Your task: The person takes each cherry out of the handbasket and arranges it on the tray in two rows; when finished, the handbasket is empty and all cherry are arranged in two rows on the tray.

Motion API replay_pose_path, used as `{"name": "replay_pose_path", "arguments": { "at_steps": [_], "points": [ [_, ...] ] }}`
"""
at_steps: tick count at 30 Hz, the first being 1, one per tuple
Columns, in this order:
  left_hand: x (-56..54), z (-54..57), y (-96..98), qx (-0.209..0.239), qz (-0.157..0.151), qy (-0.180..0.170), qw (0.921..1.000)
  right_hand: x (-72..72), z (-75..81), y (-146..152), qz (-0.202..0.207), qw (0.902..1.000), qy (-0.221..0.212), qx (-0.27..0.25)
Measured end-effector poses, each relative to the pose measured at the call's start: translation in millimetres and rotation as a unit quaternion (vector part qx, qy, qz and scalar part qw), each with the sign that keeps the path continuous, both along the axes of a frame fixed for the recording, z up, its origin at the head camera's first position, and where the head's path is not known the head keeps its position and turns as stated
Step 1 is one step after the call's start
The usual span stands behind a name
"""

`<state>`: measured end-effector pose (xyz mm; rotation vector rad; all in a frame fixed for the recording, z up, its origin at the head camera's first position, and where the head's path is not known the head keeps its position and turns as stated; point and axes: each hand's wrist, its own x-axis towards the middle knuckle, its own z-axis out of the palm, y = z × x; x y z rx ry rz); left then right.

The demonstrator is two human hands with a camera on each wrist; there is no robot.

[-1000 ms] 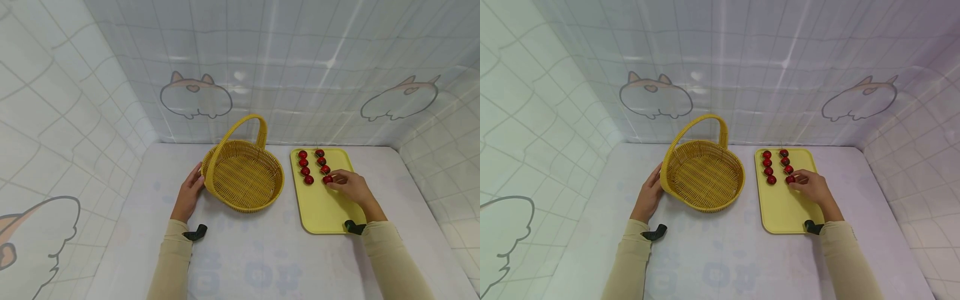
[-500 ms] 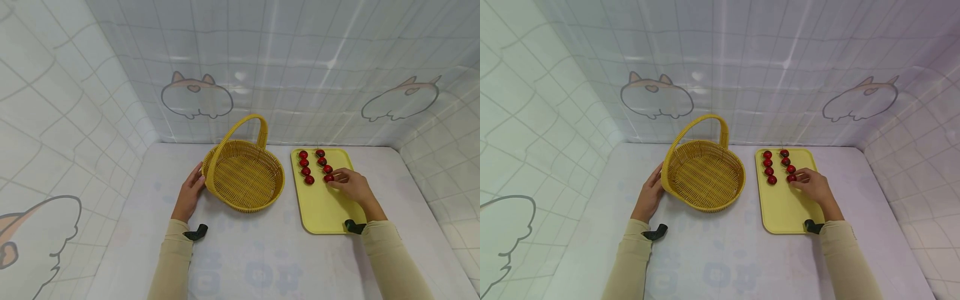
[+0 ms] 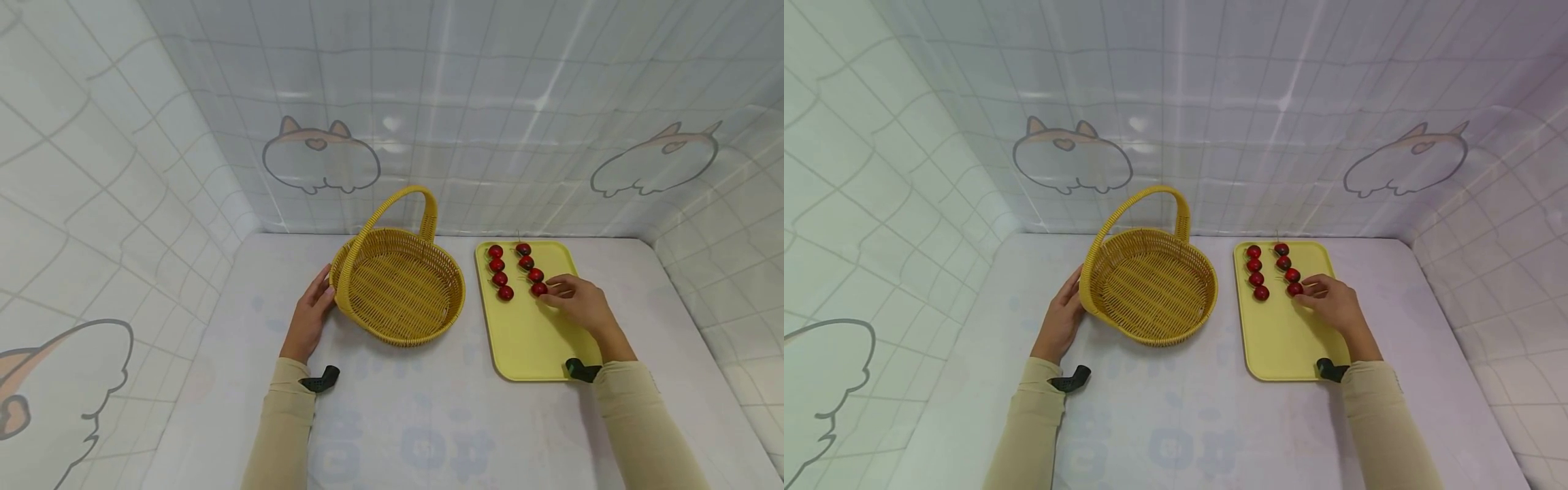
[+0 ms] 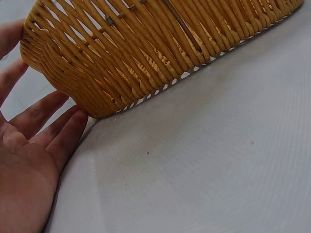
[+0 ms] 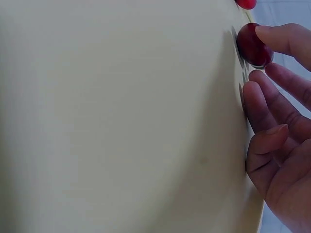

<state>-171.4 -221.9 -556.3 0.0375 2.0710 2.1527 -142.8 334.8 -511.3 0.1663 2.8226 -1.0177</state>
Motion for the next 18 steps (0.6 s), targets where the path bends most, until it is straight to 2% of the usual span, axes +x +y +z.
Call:
{"name": "replay_pose_path", "arguments": {
  "at_steps": [6,10,14,18],
  "points": [
    [2.1,-0.5,-2.3,-0.002,0.005,-0.001,1.0,4.0,5.0,2.6,-0.001,0.9999,0.012,0.012],
    [3.5,-0.3,-2.0,-0.008,0.011,-0.001,0.9999,10.6,14.9,7.0,-0.001,0.9994,0.029,0.019],
    [4.8,5.8,-4.0,-0.075,0.012,0.022,0.9968,20.1,31.4,14.1,0.0,0.9968,0.066,0.045],
    [6.9,22.5,-13.3,-0.158,0.011,0.052,0.9861,30.0,51.4,22.7,-0.011,0.9896,0.124,0.073]
  ]
}}
